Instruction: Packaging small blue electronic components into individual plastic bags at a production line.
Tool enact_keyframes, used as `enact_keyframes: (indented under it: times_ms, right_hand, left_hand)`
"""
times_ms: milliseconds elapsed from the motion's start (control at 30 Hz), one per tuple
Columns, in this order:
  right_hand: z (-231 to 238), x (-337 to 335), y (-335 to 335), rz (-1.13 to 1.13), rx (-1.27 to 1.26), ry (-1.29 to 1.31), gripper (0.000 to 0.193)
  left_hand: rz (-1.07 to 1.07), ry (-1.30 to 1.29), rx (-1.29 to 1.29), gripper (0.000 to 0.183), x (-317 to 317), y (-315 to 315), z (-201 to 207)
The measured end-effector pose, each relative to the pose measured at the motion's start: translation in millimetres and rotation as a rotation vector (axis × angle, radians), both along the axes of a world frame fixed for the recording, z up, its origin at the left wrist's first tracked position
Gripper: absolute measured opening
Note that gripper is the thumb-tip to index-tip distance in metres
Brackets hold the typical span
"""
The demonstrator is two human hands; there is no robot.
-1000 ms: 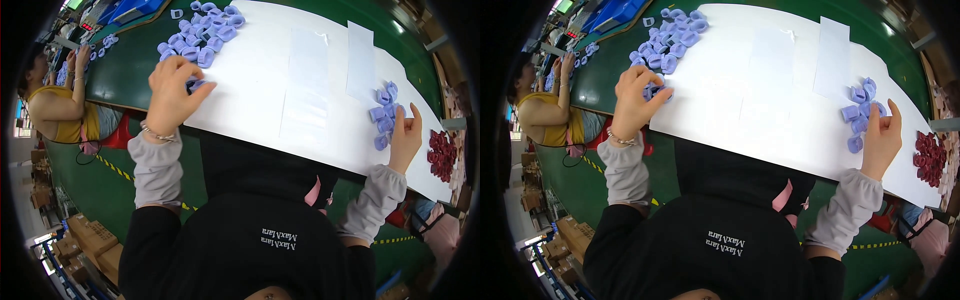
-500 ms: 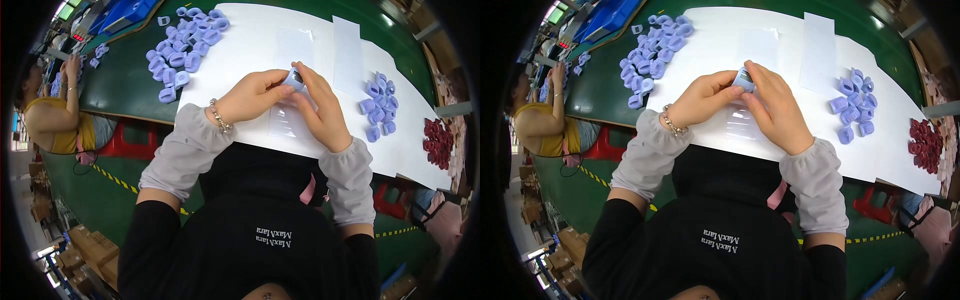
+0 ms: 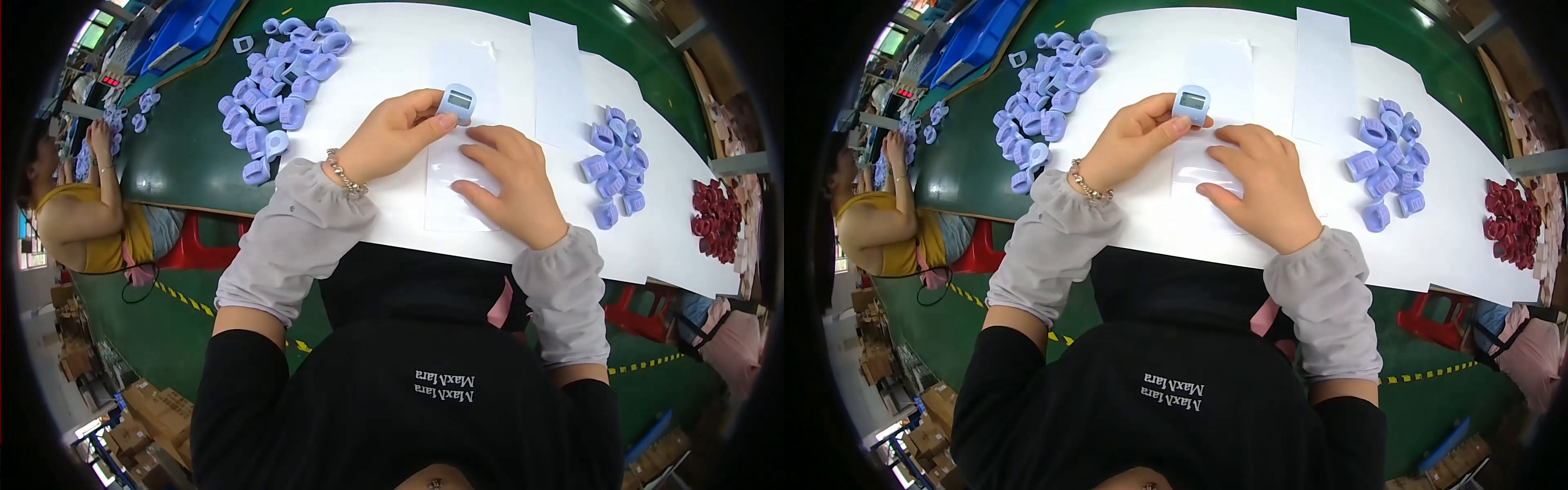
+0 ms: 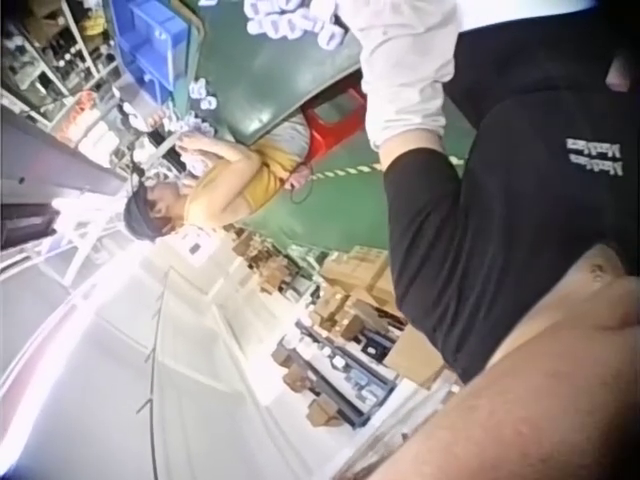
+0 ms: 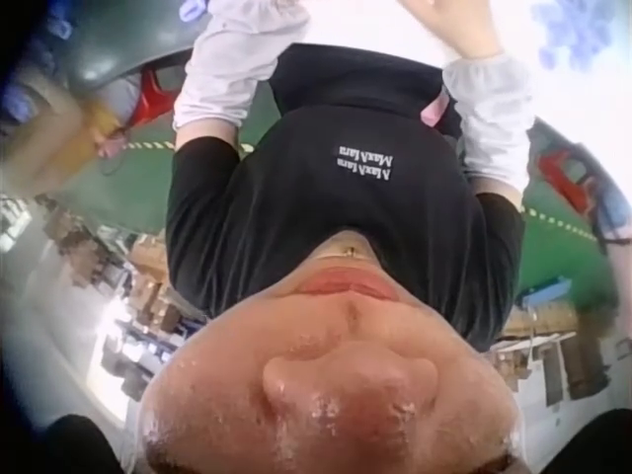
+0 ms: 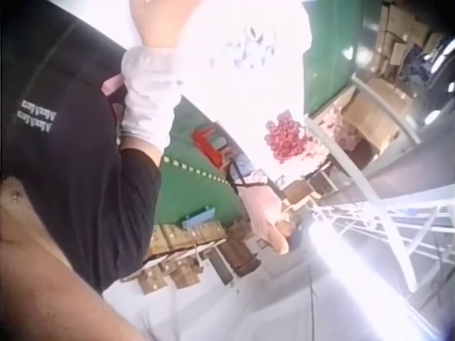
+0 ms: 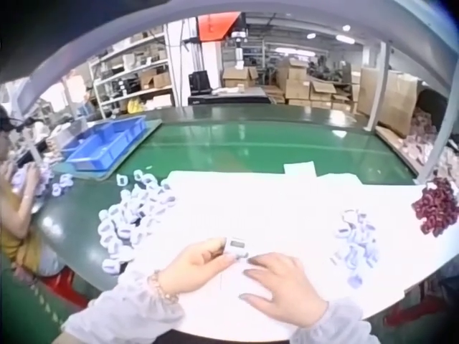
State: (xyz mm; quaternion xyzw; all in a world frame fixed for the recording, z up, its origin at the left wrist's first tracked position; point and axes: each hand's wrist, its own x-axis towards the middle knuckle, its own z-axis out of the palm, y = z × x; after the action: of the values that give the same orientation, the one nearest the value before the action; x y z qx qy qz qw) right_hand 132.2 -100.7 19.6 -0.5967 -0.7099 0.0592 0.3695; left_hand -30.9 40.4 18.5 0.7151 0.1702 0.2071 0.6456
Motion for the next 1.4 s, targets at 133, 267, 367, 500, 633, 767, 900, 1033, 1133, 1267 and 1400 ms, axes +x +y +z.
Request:
enact_keyframes:
  times_ms: [133,267,367,500,633,767,900,1033,1133,1267,1400]
  right_hand:
    - [-5.9,-4.0,3.3,-0.045,0.029,-0.131,0.026]
    - [-10.7,-4.6,3.7,-0.085,0.058,-0.153,0.016]
    - [-11.1,-4.8,2.2,-0.124,0.047,-0.176,0.014]
    - [-9.9,-3.2,1.6,-0.094,0.037,-0.106,0.017]
    - [-7.1,-1.1,-0.7,-0.066,0.024,-0.071,0.024]
    - [-7.0,-1.6,-1.7,-0.069,0.004,-0.095,0.025]
    - [-8.0,-2.7,0.5,-0.080,-0.010,-0.090,0.023]
    - [-7.7,-3.2,3.9,-0.113,0.002,-0.133,0.017]
    - [-10.2,0.2,6.7,-0.129,0.032,-0.140,0.013]
    - [-10.5,4.5,5.3,-0.168,0.071,-0.057,0.009]
    - [-8.1,2.0,3.4,-0.187,0.085,-0.084,0.009]
  left_hand:
    - [0.009,-0.082,-0.039,0.032,0.6,-1.0,-4.8]
    - [0.062,-0.041,0.024,0.032,-1.5,-0.6,-4.8]
    - [-0.001,-0.008,0.075,0.031,-3.3,-3.3,-4.2]
    - [0.022,-0.026,0.054,0.031,-3.7,-4.9,-1.5]
    - [0.030,0.000,0.139,0.031,-4.0,-1.6,-6.1]
    - [0.047,-0.037,0.031,0.032,-1.6,-1.9,-2.6]
    - [0.008,-0.012,0.016,0.034,-3.8,1.1,-5.8]
    - [-0.025,0.021,0.131,0.041,-4.7,2.5,-7.8]
    - [-0.041,0.036,0.246,0.046,-5.0,4.0,-7.4]
    - [-0.067,0.087,0.277,0.048,-6.4,5.7,-2.5]
    - [-0.051,0.102,0.231,0.044,-5.6,2.6,0.7]
